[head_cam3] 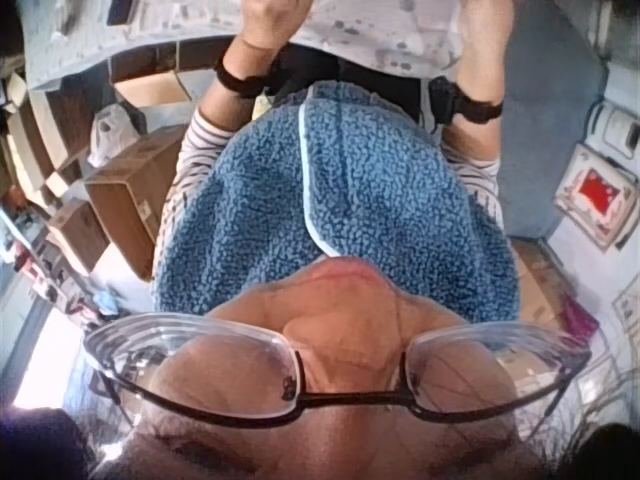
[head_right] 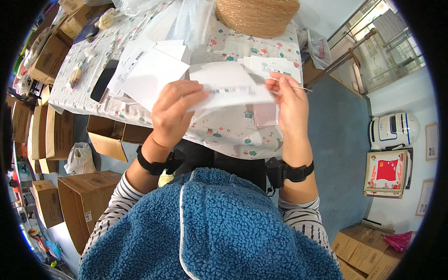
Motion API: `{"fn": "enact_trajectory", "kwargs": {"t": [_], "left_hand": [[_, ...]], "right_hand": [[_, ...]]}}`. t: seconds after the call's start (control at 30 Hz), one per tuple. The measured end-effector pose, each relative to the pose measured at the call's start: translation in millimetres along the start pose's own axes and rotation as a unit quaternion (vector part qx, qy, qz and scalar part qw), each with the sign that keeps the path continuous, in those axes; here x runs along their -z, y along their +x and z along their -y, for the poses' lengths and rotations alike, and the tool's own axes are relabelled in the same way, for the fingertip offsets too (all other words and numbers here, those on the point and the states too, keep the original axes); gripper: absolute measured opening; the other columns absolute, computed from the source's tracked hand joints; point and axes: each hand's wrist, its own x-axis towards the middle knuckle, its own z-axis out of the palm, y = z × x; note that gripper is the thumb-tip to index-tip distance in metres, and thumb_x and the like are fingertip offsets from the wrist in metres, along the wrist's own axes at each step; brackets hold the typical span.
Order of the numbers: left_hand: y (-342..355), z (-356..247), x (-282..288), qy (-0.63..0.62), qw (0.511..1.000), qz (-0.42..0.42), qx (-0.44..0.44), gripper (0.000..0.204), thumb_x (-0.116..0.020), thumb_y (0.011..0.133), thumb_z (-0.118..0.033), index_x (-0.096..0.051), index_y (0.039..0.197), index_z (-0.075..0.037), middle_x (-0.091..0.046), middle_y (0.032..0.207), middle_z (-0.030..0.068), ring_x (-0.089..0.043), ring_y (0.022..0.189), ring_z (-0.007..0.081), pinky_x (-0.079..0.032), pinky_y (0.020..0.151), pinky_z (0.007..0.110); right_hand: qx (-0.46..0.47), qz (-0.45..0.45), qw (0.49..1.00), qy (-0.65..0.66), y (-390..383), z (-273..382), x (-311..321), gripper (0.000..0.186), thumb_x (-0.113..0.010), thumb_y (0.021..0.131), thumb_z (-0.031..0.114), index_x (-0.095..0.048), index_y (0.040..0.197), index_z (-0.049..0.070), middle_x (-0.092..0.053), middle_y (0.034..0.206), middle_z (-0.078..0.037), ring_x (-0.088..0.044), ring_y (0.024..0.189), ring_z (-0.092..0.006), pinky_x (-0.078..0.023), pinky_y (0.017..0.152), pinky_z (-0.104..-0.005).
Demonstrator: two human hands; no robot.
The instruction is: The person repeatedly picks white envelopes from a stack, peels a backing strip from a label, and presses the label onto the envelope flap. They then place the labeled envelope aside and repeat the process with the next envelope.
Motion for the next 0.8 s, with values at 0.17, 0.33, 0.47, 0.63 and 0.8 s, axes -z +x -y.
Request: {"fn": "enact_trajectory", "kwargs": {"t": [0.17,0.33,0.47,0.63,0.8], "left_hand": [[-22,-4,-20,-0.056,0.996,0.059,0.029,0.041,-0.064,0.062,0.015,-0.075,0.098,-0.003,-0.063,0.116,0.0157,-0.061,0.114,0.0359,-0.054,0.091,0.042],[-23,-2,-26,-0.234,0.940,0.084,0.232,0.045,-0.063,0.080,0.000,-0.066,0.124,-0.006,-0.040,0.149,0.0204,-0.041,0.139,0.0371,-0.037,0.112,0.044],[-14,1,-34,-0.521,0.749,0.041,0.408,0.056,-0.063,0.095,-0.021,-0.047,0.147,-0.008,-0.023,0.161,0.0180,-0.032,0.145,0.0311,-0.026,0.118,0.044],[-5,14,-49,-0.546,0.676,0.027,0.494,0.070,-0.059,0.096,-0.003,-0.022,0.155,0.004,-0.045,0.148,0.0201,-0.049,0.134,0.0250,-0.041,0.111,0.038],[-9,29,-59,-0.540,0.689,0.042,0.482,0.080,-0.066,0.088,0.008,-0.021,0.154,0.007,-0.059,0.133,0.0180,-0.059,0.120,0.0208,-0.047,0.102,0.030]], "right_hand": [[-0.086,0.048,0.990,0.103,0,-13,4,0.033,-0.050,0.106,0.019,-0.059,0.122,-0.008,-0.067,0.115,-0.017,-0.064,0.112,-0.0261,-0.047,0.102,-0.0361],[0.054,-0.024,0.998,0.019,5,-20,-4,0.028,-0.048,0.106,0.016,-0.063,0.117,-0.005,-0.069,0.108,-0.014,-0.064,0.106,-0.0211,-0.049,0.097,-0.0329],[0.180,-0.069,0.974,-0.118,5,-19,-8,0.027,-0.045,0.107,0.013,-0.066,0.112,-0.003,-0.070,0.103,-0.009,-0.064,0.102,-0.0164,-0.049,0.095,-0.0296],[0.249,-0.007,0.947,-0.205,2,-19,-10,0.028,-0.044,0.108,0.013,-0.065,0.114,-0.004,-0.068,0.109,-0.010,-0.063,0.103,-0.0149,-0.046,0.097,-0.0276],[0.304,0.024,0.912,-0.275,9,-12,-17,0.024,-0.048,0.104,0.008,-0.068,0.111,-0.002,-0.066,0.103,-0.007,-0.063,0.096,-0.0144,-0.047,0.092,-0.0276]]}}
